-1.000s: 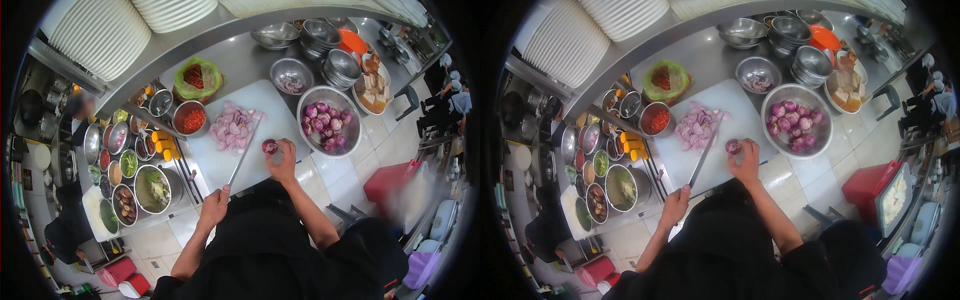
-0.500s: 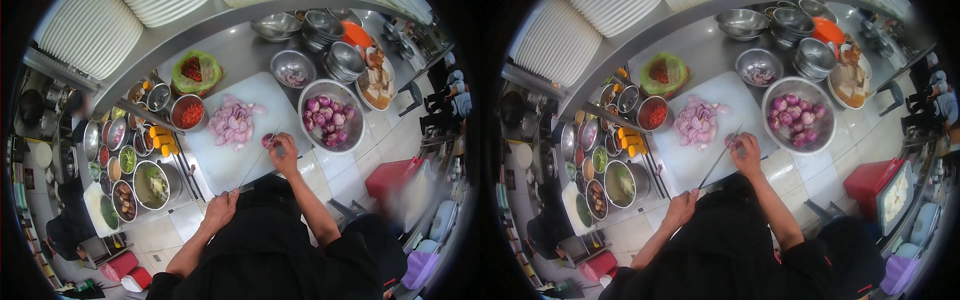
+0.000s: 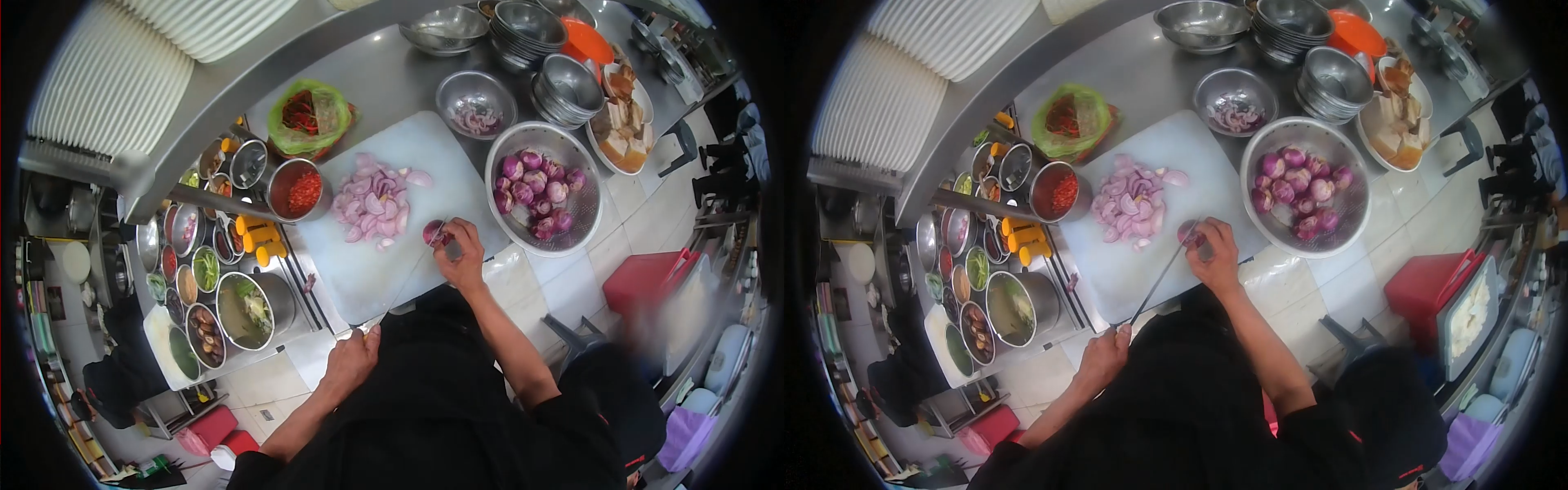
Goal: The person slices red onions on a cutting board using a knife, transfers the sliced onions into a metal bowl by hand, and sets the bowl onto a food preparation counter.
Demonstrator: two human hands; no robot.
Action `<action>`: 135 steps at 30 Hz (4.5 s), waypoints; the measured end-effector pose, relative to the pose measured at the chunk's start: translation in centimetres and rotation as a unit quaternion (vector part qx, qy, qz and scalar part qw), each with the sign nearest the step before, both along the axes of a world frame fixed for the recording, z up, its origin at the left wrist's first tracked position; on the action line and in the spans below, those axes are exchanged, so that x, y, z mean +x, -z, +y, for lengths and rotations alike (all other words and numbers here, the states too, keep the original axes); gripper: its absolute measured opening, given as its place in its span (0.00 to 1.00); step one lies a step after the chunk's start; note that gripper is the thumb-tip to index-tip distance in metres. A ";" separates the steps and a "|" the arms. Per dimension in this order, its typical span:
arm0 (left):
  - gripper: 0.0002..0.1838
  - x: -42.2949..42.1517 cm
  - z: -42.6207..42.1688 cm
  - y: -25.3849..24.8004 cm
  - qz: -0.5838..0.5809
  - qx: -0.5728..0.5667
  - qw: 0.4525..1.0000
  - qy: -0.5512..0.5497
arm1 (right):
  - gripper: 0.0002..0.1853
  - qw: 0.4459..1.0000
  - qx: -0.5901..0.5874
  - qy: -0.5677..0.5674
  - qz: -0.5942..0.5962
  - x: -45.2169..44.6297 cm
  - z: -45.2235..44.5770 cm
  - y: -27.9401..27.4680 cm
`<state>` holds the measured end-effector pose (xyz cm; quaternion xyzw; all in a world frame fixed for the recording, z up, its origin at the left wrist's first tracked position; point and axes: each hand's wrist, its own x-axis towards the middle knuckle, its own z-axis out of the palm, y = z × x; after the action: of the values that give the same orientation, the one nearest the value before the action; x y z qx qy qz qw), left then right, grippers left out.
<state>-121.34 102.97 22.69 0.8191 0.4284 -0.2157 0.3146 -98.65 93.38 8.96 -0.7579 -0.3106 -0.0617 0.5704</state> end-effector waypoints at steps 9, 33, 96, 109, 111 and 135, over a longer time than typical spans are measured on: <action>0.31 2.1 0.4 8.3 -0.088 0.020 0.993 0.071 | 0.17 1.000 -0.009 -0.010 0.010 -0.1 0.1 -0.1; 0.37 -2.3 3.1 4.4 -0.172 -0.057 0.969 -0.168 | 0.17 0.958 -0.266 -0.109 -0.007 1.7 4.1 -2.4; 0.33 -2.9 1.4 2.5 -0.074 0.017 0.997 0.000 | 0.12 0.996 -0.007 -0.089 -0.008 -1.9 1.7 -0.7; 0.33 -1.2 2.2 3.6 -0.061 0.013 0.998 0.006 | 0.10 0.996 0.013 -0.088 -0.001 -1.8 1.8 -0.6; 0.34 -1.7 1.8 2.4 -0.070 0.005 0.998 0.003 | 0.09 0.996 -0.002 -0.087 -0.007 -1.9 1.6 -1.2; 0.33 -1.9 1.3 6.4 -0.110 0.037 0.988 0.105 | 0.11 0.997 0.013 -0.082 -0.007 -1.7 1.6 -0.2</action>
<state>-123.21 104.28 16.28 0.8896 0.3103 -0.1402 0.3044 -100.34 94.99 9.14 -0.7220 -0.3744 -0.0240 0.5813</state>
